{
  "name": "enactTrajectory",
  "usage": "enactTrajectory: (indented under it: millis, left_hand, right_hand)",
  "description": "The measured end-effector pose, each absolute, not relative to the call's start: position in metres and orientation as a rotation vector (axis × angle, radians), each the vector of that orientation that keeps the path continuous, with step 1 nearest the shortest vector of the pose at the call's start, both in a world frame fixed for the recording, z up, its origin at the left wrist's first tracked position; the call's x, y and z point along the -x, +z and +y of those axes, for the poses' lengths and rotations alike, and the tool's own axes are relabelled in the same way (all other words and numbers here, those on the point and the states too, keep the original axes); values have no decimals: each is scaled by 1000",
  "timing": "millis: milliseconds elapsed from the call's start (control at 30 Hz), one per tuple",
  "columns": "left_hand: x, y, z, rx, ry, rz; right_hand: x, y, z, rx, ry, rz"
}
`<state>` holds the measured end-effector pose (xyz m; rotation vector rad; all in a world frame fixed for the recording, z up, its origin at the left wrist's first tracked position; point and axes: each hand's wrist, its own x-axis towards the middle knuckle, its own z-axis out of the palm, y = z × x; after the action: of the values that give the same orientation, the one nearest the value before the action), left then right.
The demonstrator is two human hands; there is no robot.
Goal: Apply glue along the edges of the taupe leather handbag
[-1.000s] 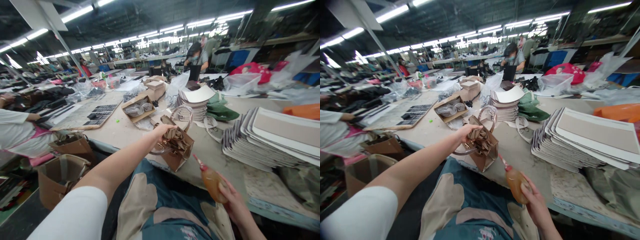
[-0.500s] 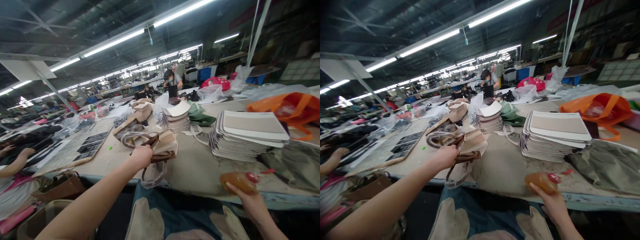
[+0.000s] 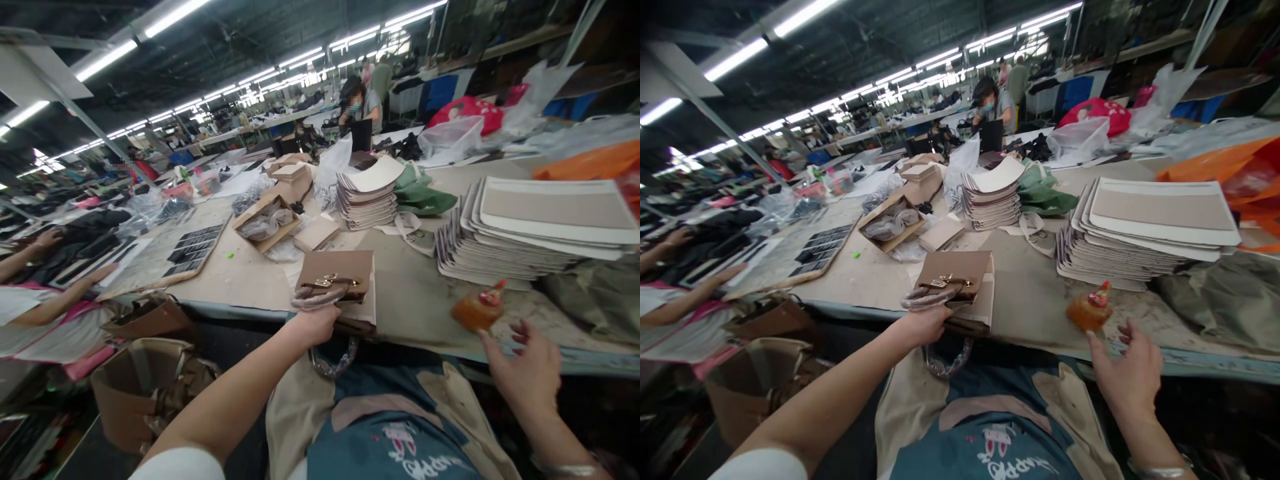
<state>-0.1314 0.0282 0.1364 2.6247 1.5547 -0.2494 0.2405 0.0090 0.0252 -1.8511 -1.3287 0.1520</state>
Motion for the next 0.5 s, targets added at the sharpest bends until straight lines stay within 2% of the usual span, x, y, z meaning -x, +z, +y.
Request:
enactTrajectory:
  millis: [67,200,267,333,500]
  left_hand:
    - [129,136,27,-2635,-262,1581]
    - [120,137,20,-2629,-277,1617]
    - [116,136,14,-2641,-275,1632]
    - [113,132,7,-2656,-275,1647]
    - [103,114,-11,-2617,-229,1654]
  right_hand:
    - [-217,41,-14,1709,461,-1177]
    - [-146,62,-40,1267,1745,-988]
    - [-109,65,-37,1038,2169,-852]
    - [-77,63,-27,932,2296,-759]
    - [-30,53,1,903,2136,-655]
